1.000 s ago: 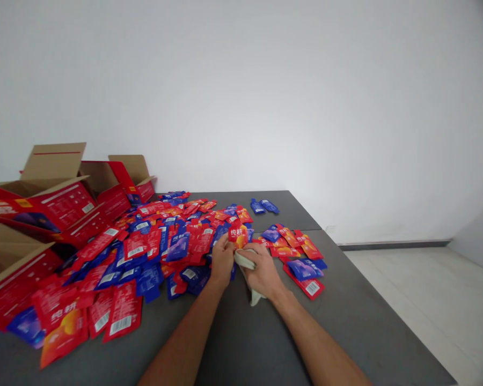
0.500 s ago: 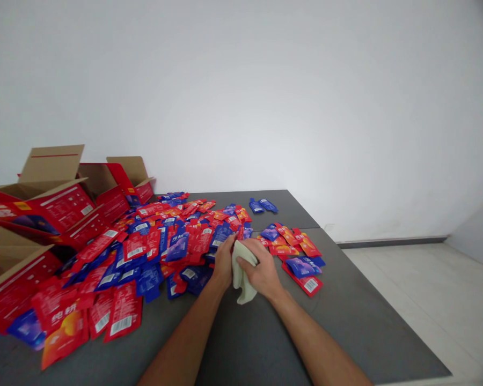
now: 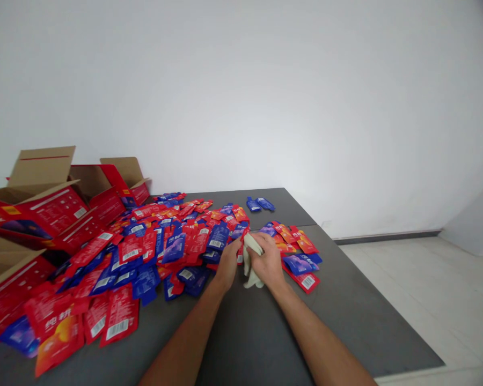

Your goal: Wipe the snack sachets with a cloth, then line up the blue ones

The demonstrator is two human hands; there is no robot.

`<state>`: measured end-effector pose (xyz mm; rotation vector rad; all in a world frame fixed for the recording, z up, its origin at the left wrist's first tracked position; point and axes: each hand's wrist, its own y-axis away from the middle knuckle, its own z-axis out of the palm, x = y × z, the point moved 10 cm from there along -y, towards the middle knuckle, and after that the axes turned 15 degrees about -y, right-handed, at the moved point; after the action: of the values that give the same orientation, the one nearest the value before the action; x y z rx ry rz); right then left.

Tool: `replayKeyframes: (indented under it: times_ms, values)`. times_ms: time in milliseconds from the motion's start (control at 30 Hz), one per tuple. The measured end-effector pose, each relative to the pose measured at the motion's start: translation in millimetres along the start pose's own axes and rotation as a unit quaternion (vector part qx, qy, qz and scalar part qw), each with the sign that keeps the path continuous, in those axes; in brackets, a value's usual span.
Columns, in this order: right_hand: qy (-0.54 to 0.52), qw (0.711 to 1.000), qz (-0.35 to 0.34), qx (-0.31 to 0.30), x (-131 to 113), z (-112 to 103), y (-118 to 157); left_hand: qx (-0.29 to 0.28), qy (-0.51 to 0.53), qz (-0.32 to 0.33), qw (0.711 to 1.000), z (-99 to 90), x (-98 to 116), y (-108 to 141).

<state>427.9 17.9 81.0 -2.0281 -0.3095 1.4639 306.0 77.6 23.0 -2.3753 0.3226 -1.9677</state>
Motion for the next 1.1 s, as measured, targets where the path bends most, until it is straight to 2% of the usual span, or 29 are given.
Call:
replayKeyframes:
  times_ms: [100, 200, 300, 433, 500, 567, 733, 833, 967, 1100]
  values:
    - [0.010, 0.997, -0.005, -0.075, -2, 18, 4, 0.017, -0.115, 0.051, 0.992, -6.3, 11, -13]
    - [0.039, 0.996, 0.008, -0.074, 4, 19, 5, 0.047, -0.239, 0.079, 0.967, -6.4, 21, -29]
    - [0.087, 0.995, 0.028, -0.047, 16, 8, 1, 0.060, -0.380, 0.102, 0.917, 3.1, 30, -43]
    - [0.137, 0.989, 0.060, -0.007, 32, -14, -5, 0.052, -0.553, 0.073, 0.828, 19.0, 22, -57]
    - [0.158, 0.985, 0.075, 0.005, 38, -23, -8, 0.051, -0.608, 0.068, 0.789, 29.0, 18, -62]
    - [0.174, 0.981, 0.085, 0.019, 41, -32, -10, 0.040, -0.633, 0.085, 0.769, 45.0, 17, -68]
    - [0.176, 0.977, 0.093, 0.073, 47, -51, -12, -0.081, -0.588, 0.129, 0.795, 102.4, 4, -84]
    - [0.169, 0.977, 0.094, 0.095, 54, -60, -12, -0.094, -0.569, 0.113, 0.809, 118.7, -4, -91]
    - [0.161, 0.977, 0.084, 0.109, 57, -64, -13, -0.084, -0.524, 0.090, 0.843, 122.8, -8, -96]
    - [0.143, 0.982, 0.069, 0.106, 55, -60, -13, -0.039, -0.445, 0.068, 0.892, 104.9, -2, -100]
